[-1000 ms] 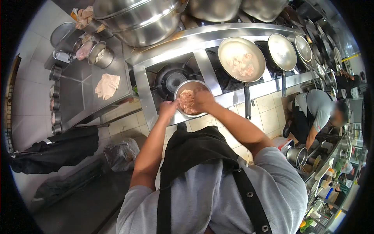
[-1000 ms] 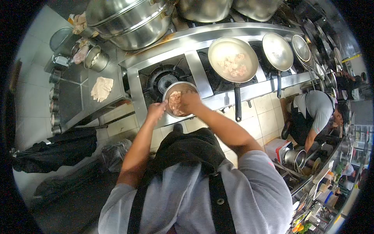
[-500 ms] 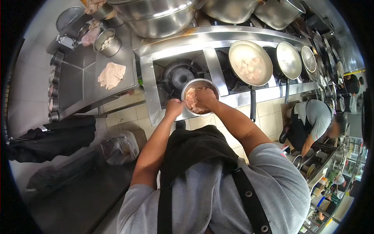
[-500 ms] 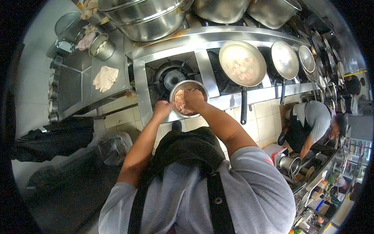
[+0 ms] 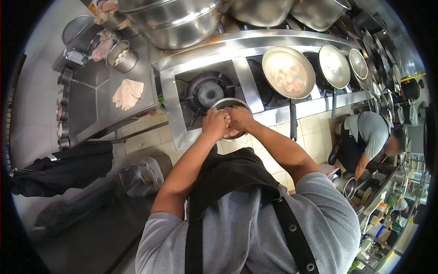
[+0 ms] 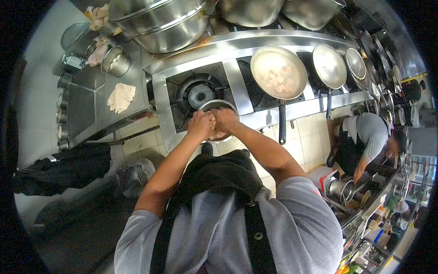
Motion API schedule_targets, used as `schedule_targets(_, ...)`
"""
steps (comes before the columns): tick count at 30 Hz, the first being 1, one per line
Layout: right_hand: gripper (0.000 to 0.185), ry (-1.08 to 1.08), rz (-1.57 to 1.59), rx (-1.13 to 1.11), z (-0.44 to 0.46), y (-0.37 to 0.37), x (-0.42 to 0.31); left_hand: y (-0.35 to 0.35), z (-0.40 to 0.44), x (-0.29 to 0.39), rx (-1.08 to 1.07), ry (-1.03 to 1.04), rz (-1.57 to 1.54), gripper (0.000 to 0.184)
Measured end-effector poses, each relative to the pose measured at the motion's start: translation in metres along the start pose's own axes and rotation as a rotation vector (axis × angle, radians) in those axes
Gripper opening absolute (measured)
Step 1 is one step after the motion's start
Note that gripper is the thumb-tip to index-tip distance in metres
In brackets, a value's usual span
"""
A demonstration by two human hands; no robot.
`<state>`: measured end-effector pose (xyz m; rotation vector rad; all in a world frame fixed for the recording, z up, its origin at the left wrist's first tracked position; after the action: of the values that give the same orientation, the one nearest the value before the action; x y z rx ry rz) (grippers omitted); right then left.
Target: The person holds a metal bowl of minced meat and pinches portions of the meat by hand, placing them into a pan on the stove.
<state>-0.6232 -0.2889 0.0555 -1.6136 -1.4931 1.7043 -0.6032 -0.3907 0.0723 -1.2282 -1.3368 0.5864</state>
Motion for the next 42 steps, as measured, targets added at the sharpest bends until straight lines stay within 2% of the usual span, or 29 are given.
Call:
schedule_targets(2,0.046,0.018,0.029,0.011,-0.002,0.001,0.004,-0.003,0.005,0.001,-0.041,-0.079,0.044,0.062)
schedule_targets(4,0.043,0.029,0.056,0.019,-0.004,0.002,0.008,-0.002,0.009,0.002,-0.038,-0.068,0.018,0.061)
schedule_targets(6,0.037,0.010,0.188,0.131,-0.008,-0.001,0.015,0.005,0.012,-0.001,-0.035,-0.059,-0.008,0.060)
schedule_targets(8,0.034,-0.010,0.247,0.152,-0.005,0.001,0.023,0.013,0.016,-0.004,0.067,0.001,-0.074,0.066)
schedule_targets(12,0.029,-0.044,0.450,0.196,-0.015,-0.027,0.015,0.031,0.023,-0.012,0.057,-0.032,-0.206,0.068)
schedule_targets(14,0.028,-0.013,0.464,0.208,-0.014,-0.026,0.023,0.034,0.025,-0.013,0.083,0.013,-0.260,0.056)
schedule_targets(22,0.024,-0.039,0.705,0.124,-0.012,-0.025,0.036,0.027,0.025,-0.016,0.056,-0.043,-0.293,0.059)
schedule_targets(24,0.022,-0.010,0.856,0.192,-0.013,-0.027,0.037,0.028,0.026,-0.015,0.035,-0.053,-0.310,0.057)
schedule_targets(27,0.021,0.097,0.732,0.283,-0.015,-0.035,0.042,0.031,0.029,-0.012,0.053,-0.047,-0.346,0.063)
schedule_targets(29,0.021,0.134,0.728,0.272,-0.017,-0.039,0.046,0.037,0.035,-0.005,0.036,0.068,-0.443,0.080)
schedule_targets(30,0.021,0.170,0.726,0.263,-0.019,-0.039,0.051,0.042,0.037,-0.006,0.035,0.070,-0.446,0.080)
schedule_targets(32,0.022,0.154,0.663,0.283,-0.021,-0.041,0.055,0.054,0.040,0.008,-0.023,0.300,-0.346,0.095)
schedule_targets(33,0.023,0.136,0.604,0.301,-0.022,-0.043,0.056,0.045,0.035,0.017,-0.022,0.302,-0.347,0.095)
schedule_targets(35,0.024,0.138,0.618,0.304,-0.023,-0.042,0.056,0.014,0.017,0.037,0.014,0.245,-0.467,0.107)
schedule_targets(37,0.025,0.142,0.634,0.307,-0.024,-0.042,0.052,0.029,0.020,0.032,0.069,0.251,-0.568,0.102)
schedule_targets(39,0.025,0.130,0.750,0.324,-0.024,-0.042,0.045,0.032,0.023,0.029,0.217,0.217,-0.433,0.088)
schedule_targets(40,0.025,0.132,0.750,0.325,-0.024,-0.044,0.042,0.032,0.023,0.028,0.216,0.217,-0.433,0.088)
schedule_targets(42,0.025,0.123,0.848,0.321,-0.024,-0.047,0.036,0.031,0.023,0.023,0.178,0.220,-0.559,0.071)
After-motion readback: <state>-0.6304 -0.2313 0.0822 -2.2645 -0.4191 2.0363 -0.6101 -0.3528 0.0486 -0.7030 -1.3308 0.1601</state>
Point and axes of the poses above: each hand's wrist, its own z-axis towards the middle knuckle, its own y-axis out of the palm, x = y × z, the point moved 6 cm from there along z, towards the middle knuckle, and after that the axes turned 4 degrees about z, right-handed, at the moved point
